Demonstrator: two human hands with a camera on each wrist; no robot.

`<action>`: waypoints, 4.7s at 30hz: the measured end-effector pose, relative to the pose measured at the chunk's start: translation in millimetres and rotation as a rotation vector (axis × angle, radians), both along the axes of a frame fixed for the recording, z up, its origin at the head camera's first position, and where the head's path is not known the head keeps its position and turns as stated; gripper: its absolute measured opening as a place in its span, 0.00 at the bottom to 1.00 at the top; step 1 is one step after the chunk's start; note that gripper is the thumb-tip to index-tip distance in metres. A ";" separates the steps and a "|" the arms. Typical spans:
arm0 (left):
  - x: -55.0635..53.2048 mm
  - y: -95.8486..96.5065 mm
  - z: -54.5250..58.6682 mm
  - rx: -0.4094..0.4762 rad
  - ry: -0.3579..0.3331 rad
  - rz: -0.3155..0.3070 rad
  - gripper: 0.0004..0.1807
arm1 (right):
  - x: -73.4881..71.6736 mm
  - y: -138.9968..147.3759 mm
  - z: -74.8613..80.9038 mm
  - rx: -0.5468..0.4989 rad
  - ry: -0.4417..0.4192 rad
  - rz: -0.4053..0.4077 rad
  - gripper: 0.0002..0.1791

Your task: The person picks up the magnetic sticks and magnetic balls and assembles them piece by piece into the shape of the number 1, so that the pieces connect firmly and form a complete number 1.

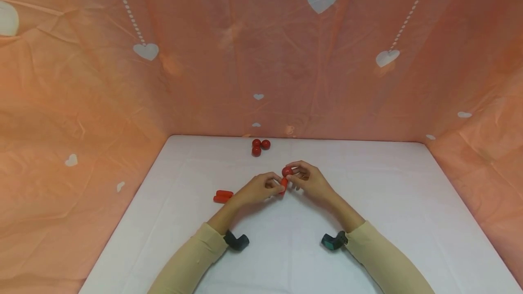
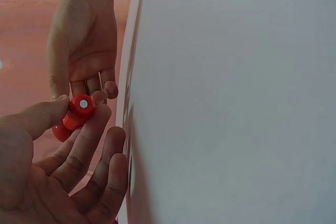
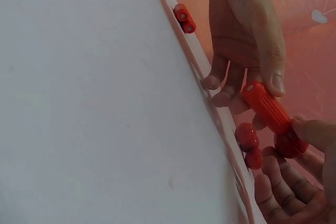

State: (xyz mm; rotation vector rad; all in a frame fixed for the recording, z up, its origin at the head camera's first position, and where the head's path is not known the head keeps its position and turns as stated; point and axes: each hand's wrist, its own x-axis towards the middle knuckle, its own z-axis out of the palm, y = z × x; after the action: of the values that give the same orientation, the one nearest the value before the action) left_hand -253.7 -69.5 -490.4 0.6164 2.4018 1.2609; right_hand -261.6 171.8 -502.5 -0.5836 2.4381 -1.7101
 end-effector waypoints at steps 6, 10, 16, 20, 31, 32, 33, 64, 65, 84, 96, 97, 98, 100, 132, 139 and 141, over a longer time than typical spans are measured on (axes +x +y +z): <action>1.0 -0.7 -1.8 0.006 -0.016 -0.006 0.14 | -0.7 1.2 -0.7 0.008 -0.037 -0.005 0.19; 1.7 -1.2 -0.9 -0.031 -0.011 0.008 0.16 | -1.3 3.0 -1.4 0.015 -0.046 -0.009 0.20; 2.5 -2.7 2.9 -0.078 0.018 0.034 0.14 | -2.5 7.2 -2.3 0.029 -0.080 -0.028 0.20; 4.2 -6.3 8.8 -0.097 0.038 0.074 0.13 | -4.1 9.7 -1.1 0.038 -0.126 -0.042 0.21; -13.6 -26.2 26.7 -0.265 0.278 0.183 0.13 | -10.3 18.0 -3.6 -0.024 -0.291 -0.056 0.25; -16.5 -27.9 28.0 -0.279 0.291 0.190 0.13 | -10.3 18.2 -3.2 -0.031 -0.297 -0.056 0.25; -19.3 -29.6 29.0 -0.291 0.301 0.196 0.14 | -10.1 18.5 -2.9 -0.035 -0.299 -0.055 0.25; -83.0 -41.9 28.3 -0.392 0.259 0.276 0.25 | -8.4 19.7 -2.7 -0.043 -0.298 -0.060 0.24; -83.0 -41.2 28.3 -0.395 0.259 0.276 0.26 | -8.1 19.3 -2.2 -0.038 -0.298 -0.061 0.24; -81.8 -31.6 23.6 -0.380 0.310 0.312 0.23 | -10.4 21.9 -5.9 -0.025 -0.280 -0.056 0.26; -84.3 -34.3 21.4 -0.402 0.325 0.314 0.18 | -10.5 20.4 -6.5 -0.061 -0.302 -0.060 0.25; -84.3 -34.5 20.9 -0.401 0.323 0.316 0.18 | -10.4 20.4 -6.5 -0.061 -0.304 -0.061 0.25; -84.3 -34.6 20.2 -0.400 0.320 0.315 0.18 | -10.8 20.5 -6.9 -0.059 -0.302 -0.059 0.25; -83.8 -34.4 19.7 -0.391 0.314 0.316 0.18 | -11.0 20.6 -7.0 -0.052 -0.302 -0.059 0.25; -28.2 -29.7 18.1 -0.108 0.188 0.247 0.18 | -13.5 20.4 -7.7 -0.037 -0.301 -0.054 0.26; -16.3 -28.7 15.6 -0.040 0.142 0.208 0.17 | -14.7 21.2 -8.5 -0.009 -0.304 -0.061 0.26; -13.4 -28.1 14.9 -0.024 0.135 0.190 0.17 | -14.8 21.7 -8.3 -0.006 -0.301 -0.056 0.27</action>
State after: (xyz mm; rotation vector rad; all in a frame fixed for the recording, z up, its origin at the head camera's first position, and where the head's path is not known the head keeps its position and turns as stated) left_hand -267.1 -97.6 -475.5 0.4895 2.6356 1.3002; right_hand -276.5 193.5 -510.7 -0.2379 2.2573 -1.6849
